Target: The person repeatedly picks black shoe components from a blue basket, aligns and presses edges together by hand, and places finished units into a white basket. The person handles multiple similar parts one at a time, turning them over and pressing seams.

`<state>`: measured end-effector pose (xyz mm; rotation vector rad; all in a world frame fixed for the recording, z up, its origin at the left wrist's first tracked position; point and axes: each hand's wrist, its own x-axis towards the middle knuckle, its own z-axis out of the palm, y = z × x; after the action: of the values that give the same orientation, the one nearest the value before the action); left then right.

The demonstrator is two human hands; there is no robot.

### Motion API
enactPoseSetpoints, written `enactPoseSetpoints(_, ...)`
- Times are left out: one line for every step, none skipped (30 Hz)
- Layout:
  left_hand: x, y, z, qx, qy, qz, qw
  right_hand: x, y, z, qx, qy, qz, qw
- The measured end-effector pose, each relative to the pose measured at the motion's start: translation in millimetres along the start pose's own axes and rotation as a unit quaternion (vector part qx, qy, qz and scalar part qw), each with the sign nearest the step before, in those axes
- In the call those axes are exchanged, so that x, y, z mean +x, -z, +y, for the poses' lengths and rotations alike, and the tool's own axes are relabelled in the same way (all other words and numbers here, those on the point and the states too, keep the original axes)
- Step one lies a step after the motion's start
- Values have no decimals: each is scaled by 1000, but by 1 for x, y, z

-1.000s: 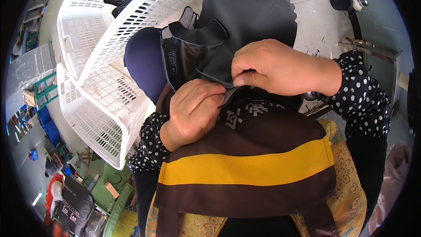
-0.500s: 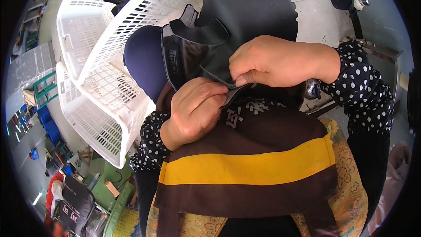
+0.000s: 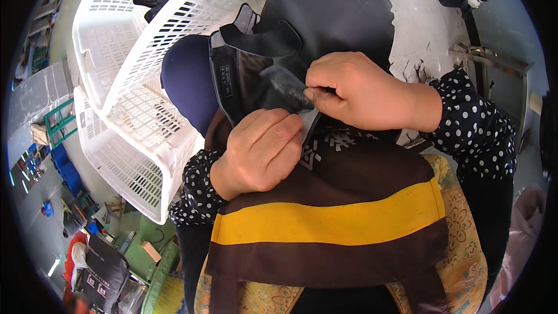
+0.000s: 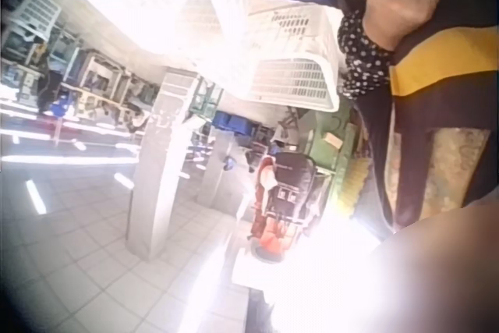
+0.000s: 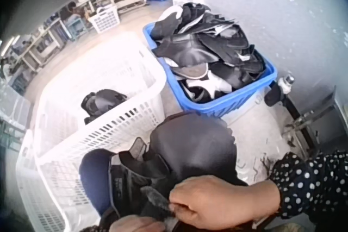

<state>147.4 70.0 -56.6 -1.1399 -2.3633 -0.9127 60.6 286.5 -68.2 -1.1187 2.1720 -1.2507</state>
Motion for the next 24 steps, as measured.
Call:
enactPoseSetpoints(1, 1, 1, 3, -4, -2, 1000, -3, -1, 0, 9, 9, 21, 1000)
enactPoseSetpoints(2, 1, 2, 7, -10, -2, 1000, -5, -2, 0, 2, -5, 24, 1000)
enactPoseSetpoints(2, 1, 2, 13, -12, -2, 1000, -7, -2, 0, -5, -20, 27, 999)
enactPoseSetpoints(2, 2, 3, 11, -20, -1, 1000, -9, -3, -2, -8, -25, 35, 999)
enactPoseSetpoints(2, 2, 3, 13, -23, 0, 1000, -10, -3, -3, 2, -51, 39, 998)
enactPoseSetpoints(1, 2, 3, 16, -23, -3, 1000, -11, -4, -4, 11, -63, 49, 997)
enactPoseSetpoints(0, 2, 4, 5, -31, -4, 1000, -11, -5, -5, 26, -71, 65, 995)
enactPoseSetpoints(-1, 4, 5, -6, -31, -13, 999, -12, -5, -7, 37, -87, 59, 994)
enactPoseSetpoints(-1, 5, 5, -12, -37, -18, 999, -11, -3, -7, 50, -94, 60, 992)
enactPoseSetpoints(-1, 7, 6, -40, 16, -18, 999, -11, -2, -8, 63, -131, 47, 988)
enactPoseSetpoints(0, 9, 7, -65, 65, -13, 996, -10, 0, -8, 83, -125, 50, 987)
enactPoseSetpoints(3, 11, 7, -86, 110, -13, 990, -9, 4, -7, 101, -147, 39, 983)
enactPoseSetpoints(5, 19, 11, -112, 216, -37, 969, -8, 7, -7, 118, -171, 31, 978)
enactPoseSetpoints(10, 24, 11, -158, 288, -27, 944, -6, 11, -7, 125, -182, 24, 975)
enactPoseSetpoints(16, 30, 14, -261, 427, 24, 866, -5, 13, -7, 132, -190, 15, 973)
enactPoseSetpoints(22, 36, 16, -310, 493, 47, 812, -3, 14, -8, 136, -179, 17, 974)
enactPoseSetpoints(29, 42, 17, -306, 512, 45, 801, -2, 13, -11, 144, -191, 16, 971)
enactPoseSetpoints(37, 47, 16, -253, 474, 5, 843, -1, 11, -13, 145, -182, 29, 972)
enactPoseSetpoints(43, 49, 14, -198, 440, -34, 875, 0, 9, -15, 147, -173, 43, 973)
enactPoseSetpoints(49, 51, 13, -109, 342, -141, 923, 1, 7, -16, 109, -133, 50, 984)
enactPoseSetpoints(54, 48, 13, -52, 290, -204, 934, 1, 5, -17, 72, -92, 55, 992)
enactPoseSetpoints(57, 43, 13, 11, 234, -249, 940, 0, 3, -17, 33, -50, 61, 996)
enactPoseSetpoints(60, 35, 13, 19, 217, -258, 941, -1, 2, -16, 30, -27, 67, 997)
enactPoseSetpoints(61, 29, 13, 44, 210, -264, 940, -2, 2, -14, 20, -31, 65, 997)
